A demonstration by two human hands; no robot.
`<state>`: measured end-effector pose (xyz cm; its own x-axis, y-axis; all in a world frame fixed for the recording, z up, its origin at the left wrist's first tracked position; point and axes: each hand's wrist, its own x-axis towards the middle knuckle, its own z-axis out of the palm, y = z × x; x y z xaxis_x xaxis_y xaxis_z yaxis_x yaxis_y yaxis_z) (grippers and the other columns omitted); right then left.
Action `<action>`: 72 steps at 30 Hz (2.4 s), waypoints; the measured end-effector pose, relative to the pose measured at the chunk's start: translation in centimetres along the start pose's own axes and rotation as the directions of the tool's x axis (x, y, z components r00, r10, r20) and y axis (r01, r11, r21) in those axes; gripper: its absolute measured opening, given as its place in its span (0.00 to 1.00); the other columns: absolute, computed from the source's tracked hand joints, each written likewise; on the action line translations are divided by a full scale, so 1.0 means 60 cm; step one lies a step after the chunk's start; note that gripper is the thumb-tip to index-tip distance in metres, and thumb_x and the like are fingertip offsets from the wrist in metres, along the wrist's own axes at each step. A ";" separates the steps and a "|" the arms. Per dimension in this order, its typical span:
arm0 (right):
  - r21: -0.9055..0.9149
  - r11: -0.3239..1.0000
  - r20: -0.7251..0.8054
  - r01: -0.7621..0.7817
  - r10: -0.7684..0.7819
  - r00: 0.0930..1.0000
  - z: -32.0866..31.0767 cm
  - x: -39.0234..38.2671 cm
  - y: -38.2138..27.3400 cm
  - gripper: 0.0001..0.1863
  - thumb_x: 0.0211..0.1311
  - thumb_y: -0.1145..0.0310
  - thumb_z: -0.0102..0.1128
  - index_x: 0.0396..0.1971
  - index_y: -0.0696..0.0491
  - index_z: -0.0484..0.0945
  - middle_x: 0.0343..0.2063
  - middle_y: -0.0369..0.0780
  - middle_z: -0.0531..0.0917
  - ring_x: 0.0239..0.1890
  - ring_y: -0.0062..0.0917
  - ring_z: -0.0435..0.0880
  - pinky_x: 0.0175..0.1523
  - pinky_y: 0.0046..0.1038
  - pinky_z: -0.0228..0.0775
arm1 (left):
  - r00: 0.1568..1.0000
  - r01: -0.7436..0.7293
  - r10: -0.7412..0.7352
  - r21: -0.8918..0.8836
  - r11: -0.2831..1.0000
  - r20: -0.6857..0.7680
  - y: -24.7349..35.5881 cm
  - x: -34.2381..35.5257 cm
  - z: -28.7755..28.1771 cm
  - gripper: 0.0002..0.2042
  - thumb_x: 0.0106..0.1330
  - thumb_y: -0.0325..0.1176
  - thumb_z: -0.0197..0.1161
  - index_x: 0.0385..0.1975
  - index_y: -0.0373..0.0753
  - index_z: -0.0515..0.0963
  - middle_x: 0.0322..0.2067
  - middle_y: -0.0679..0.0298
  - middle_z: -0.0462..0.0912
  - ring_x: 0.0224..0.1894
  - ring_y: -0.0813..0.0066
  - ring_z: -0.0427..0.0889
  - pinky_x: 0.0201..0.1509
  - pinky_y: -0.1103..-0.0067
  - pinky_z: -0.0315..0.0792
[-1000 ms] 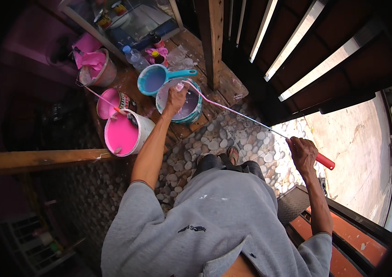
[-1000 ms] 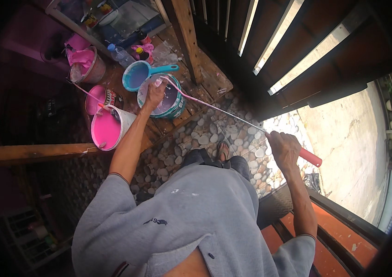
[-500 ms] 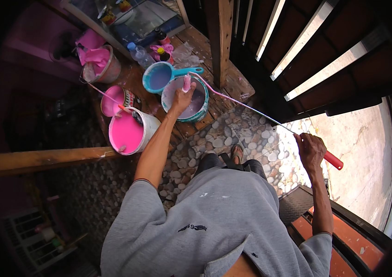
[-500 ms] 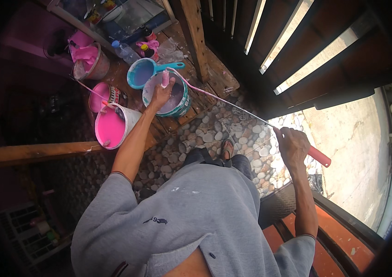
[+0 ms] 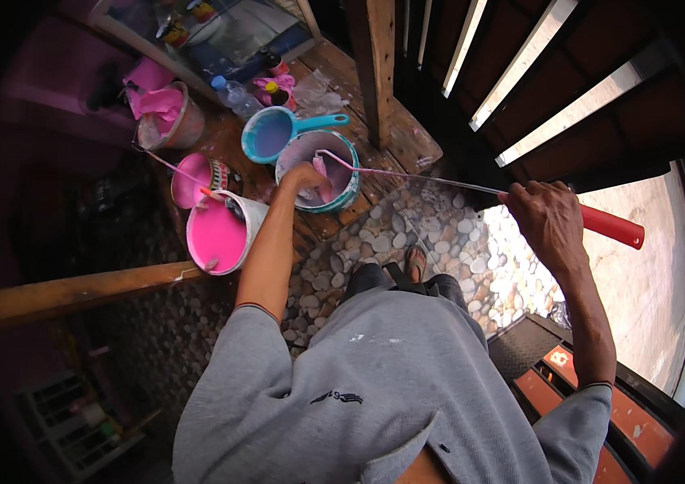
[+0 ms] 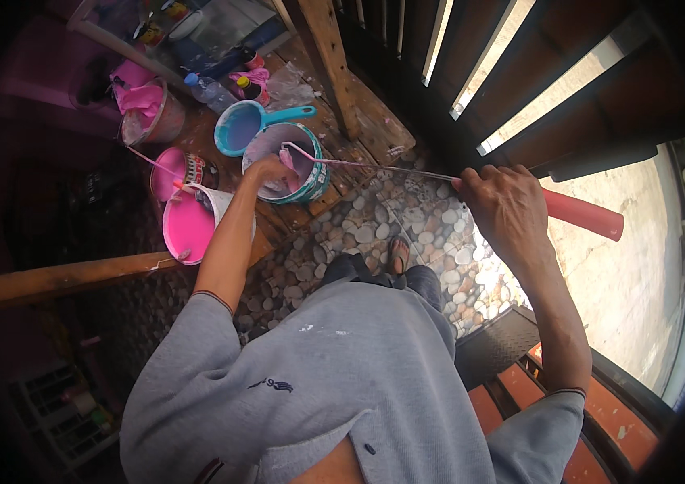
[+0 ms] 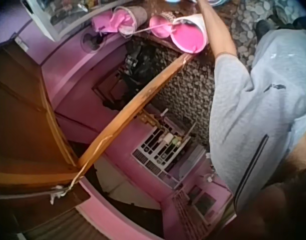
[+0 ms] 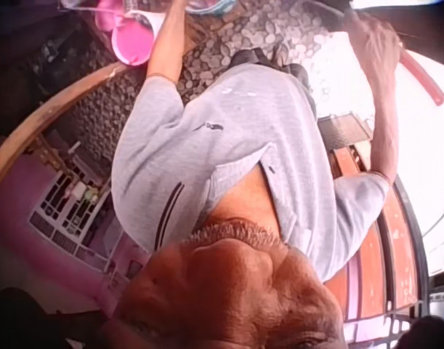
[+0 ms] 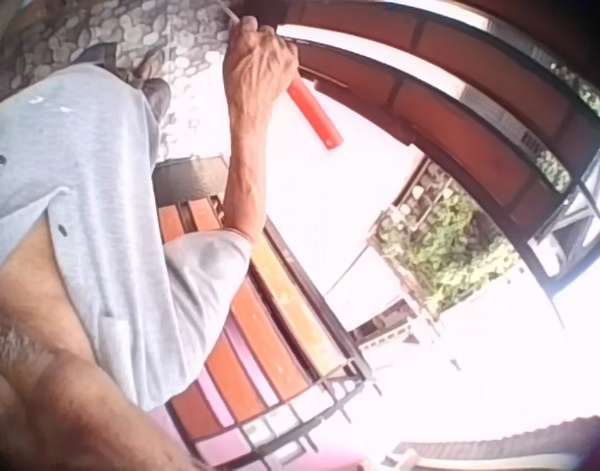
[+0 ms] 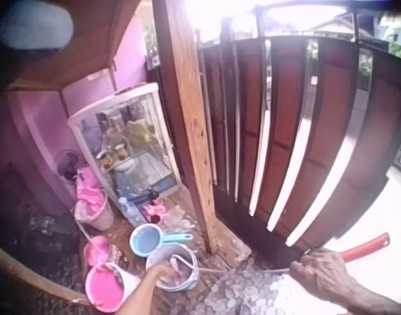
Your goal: The person spreads pink paint in a tray using a putty knife, stirs paint in a small bucket with a stick, and then dips a paint roller into a bucket of pink paint.
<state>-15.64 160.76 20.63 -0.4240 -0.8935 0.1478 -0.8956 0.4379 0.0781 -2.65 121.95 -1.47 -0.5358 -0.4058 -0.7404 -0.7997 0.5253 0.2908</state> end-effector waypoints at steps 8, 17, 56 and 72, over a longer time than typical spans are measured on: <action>-0.176 0.950 0.168 0.259 -0.230 0.959 -0.068 0.177 -0.098 0.07 0.55 0.72 0.53 0.25 0.51 0.82 0.20 0.41 0.82 0.29 0.30 0.85 0.33 0.29 0.77 | 0.992 0.117 -0.120 0.057 0.991 0.038 -0.047 0.095 0.039 0.26 0.45 0.52 0.66 0.39 0.40 0.82 0.42 0.55 0.81 0.44 0.64 0.80 0.49 0.72 0.71; -0.058 0.989 0.281 0.136 -0.115 0.953 -0.100 0.218 -0.114 0.05 0.53 0.77 0.56 0.26 0.57 0.81 0.28 0.51 0.83 0.31 0.36 0.86 0.41 0.33 0.80 | 0.998 0.052 -0.050 -0.057 0.997 0.041 -0.072 0.151 0.070 0.25 0.52 0.51 0.63 0.42 0.37 0.79 0.41 0.54 0.80 0.41 0.66 0.79 0.43 0.66 0.73; 0.136 0.945 -0.287 -0.299 0.326 0.901 0.080 -0.126 -0.019 0.13 0.49 0.64 0.68 0.17 0.50 0.72 0.13 0.35 0.70 0.18 0.27 0.71 0.28 0.28 0.62 | 0.753 -0.646 0.214 -0.633 0.427 -0.623 0.042 0.002 0.025 0.11 0.59 0.37 0.65 0.23 0.37 0.75 0.15 0.70 0.71 0.13 0.82 0.67 0.16 0.80 0.62; 0.158 0.939 -0.248 -0.306 0.338 0.908 0.080 -0.115 -0.024 0.13 0.49 0.63 0.68 0.17 0.50 0.72 0.13 0.35 0.72 0.19 0.29 0.73 0.30 0.30 0.64 | 0.773 -0.589 0.161 -0.597 0.545 -0.614 0.008 0.026 0.052 0.23 0.59 0.46 0.63 0.11 0.35 0.70 0.09 0.67 0.68 0.12 0.80 0.68 0.14 0.77 0.59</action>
<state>-12.08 165.84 14.74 -0.6542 -0.6386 0.4051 -0.7322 0.6690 -0.1279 -3.02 123.92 -4.38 -0.7094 -0.6880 -0.1530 -0.2822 0.0784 0.9561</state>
